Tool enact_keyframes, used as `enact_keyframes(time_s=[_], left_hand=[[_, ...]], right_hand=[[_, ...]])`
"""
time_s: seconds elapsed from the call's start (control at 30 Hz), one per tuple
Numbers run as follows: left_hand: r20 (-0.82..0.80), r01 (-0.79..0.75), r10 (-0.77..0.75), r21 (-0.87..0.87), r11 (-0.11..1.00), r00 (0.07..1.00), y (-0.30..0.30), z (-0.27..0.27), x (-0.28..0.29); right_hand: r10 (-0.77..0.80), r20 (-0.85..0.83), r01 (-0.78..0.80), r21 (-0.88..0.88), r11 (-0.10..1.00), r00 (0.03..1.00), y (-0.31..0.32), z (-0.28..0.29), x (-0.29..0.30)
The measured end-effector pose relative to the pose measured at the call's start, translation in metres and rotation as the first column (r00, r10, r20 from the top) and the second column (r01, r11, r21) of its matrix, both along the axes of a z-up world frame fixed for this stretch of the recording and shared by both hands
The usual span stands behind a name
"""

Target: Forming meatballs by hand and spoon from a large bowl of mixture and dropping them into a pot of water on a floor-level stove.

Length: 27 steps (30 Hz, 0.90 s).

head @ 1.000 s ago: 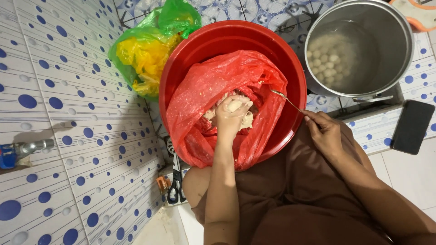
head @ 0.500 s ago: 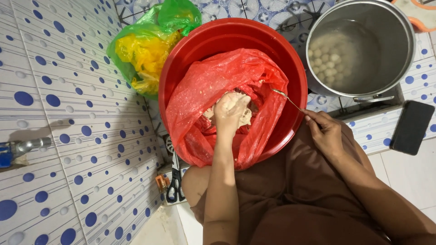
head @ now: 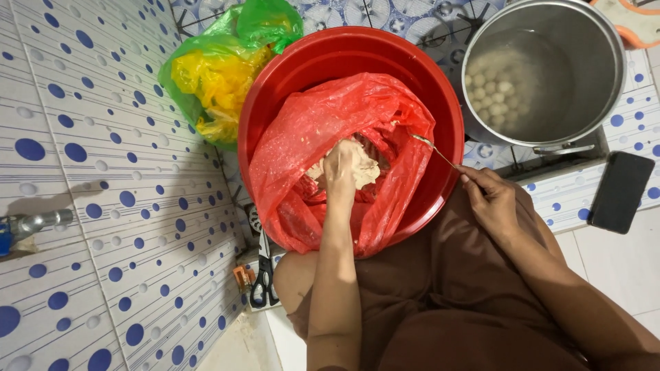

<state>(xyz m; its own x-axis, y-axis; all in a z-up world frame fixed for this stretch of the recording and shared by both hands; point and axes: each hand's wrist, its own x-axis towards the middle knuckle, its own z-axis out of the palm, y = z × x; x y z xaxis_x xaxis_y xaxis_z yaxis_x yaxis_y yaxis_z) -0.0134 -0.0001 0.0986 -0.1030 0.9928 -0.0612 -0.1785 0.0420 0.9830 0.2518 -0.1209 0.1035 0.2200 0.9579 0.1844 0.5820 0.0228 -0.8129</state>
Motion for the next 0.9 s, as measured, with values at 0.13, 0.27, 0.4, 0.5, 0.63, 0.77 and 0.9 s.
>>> enact_keyframes(time_s=[0.13, 0.27, 0.4, 0.5, 0.63, 0.77, 0.9], left_hand=[[0.017, -0.06, 0.062, -0.066, 0.996, 0.998, -0.009, 0.055, 0.007], [0.071, -0.04, 0.045, -0.069, 0.997, 0.996, -0.008, 0.049, 0.004], [-0.1, -0.037, 0.034, -0.035, 0.999, 0.994, -0.003, 0.021, 0.001], [-0.132, -0.059, 0.049, -0.071, 0.996, 0.99, -0.001, 0.004, 0.002], [-0.061, -0.009, 0.008, -0.015, 1.0, 0.998, -0.002, 0.045, 0.011], [0.06, 0.034, -0.035, 0.013, 0.999, 0.998, 0.003, 0.004, 0.005], [0.077, 0.023, -0.023, -0.003, 1.0, 0.997, 0.001, 0.054, 0.002]], right_hand=[[0.002, 0.014, -0.002, -0.009, 1.0, 1.0, 0.002, 0.005, -0.003], [0.001, 0.013, -0.001, -0.011, 1.0, 1.0, 0.002, 0.008, -0.004], [-0.02, -0.02, 0.019, -0.061, 0.998, 1.0, 0.001, 0.012, -0.005], [-0.039, -0.097, 0.028, -0.113, 0.993, 0.995, 0.004, 0.011, -0.002], [-0.044, -0.187, 0.019, -0.134, 0.991, 0.981, 0.019, 0.04, -0.015], [-0.016, -0.171, -0.001, -0.102, 0.995, 0.985, 0.035, 0.088, -0.037], [0.11, 0.237, -0.126, 0.056, 0.99, 0.965, 0.042, 0.115, -0.056]])
